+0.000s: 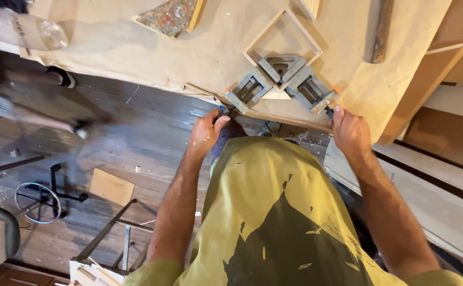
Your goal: Assembling a small wooden frame by gluing and clamping wooden strips together on a workbench.
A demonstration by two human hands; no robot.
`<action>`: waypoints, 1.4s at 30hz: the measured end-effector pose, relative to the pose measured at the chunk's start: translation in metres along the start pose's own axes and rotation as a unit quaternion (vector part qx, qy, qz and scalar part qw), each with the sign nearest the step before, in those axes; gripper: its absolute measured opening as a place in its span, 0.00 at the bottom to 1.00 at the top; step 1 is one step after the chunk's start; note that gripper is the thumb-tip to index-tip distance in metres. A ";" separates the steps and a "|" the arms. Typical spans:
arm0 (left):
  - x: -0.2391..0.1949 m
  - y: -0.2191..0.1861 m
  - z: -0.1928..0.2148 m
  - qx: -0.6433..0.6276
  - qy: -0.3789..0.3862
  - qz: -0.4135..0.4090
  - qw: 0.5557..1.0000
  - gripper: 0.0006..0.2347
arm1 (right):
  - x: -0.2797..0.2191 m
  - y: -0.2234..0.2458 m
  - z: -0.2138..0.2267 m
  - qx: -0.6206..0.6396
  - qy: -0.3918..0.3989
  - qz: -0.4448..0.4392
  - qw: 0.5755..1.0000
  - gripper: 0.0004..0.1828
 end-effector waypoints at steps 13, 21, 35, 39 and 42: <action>0.013 0.002 0.040 -0.290 0.048 0.092 0.951 0.18 | 0.051 -0.018 0.027 0.481 0.228 -0.632 0.563 0.17; 0.045 -0.015 0.086 -0.111 0.118 0.160 0.974 0.15 | 0.087 -0.012 0.041 0.439 0.136 -0.551 0.697 0.23; 0.193 -0.127 0.119 -0.298 0.160 0.122 0.933 0.10 | 0.228 -0.058 -0.032 0.519 0.219 -0.597 0.571 0.12; 0.211 -0.105 0.089 -0.323 0.170 0.111 0.924 0.10 | 0.240 -0.056 -0.021 0.519 0.214 -0.638 0.528 0.13; 0.213 -0.097 0.079 -0.354 0.164 0.079 0.918 0.10 | 0.240 -0.054 -0.020 0.528 0.223 -0.631 0.522 0.14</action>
Point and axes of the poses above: each hand's wrist, its own x-axis towards the middle knuckle, its own z-axis out of the back of the hand, y = z × x, the point moved 2 cm from there along x, towards the middle knuckle, and after that the axes turned 15 degrees about x, right-handed, at the moved point
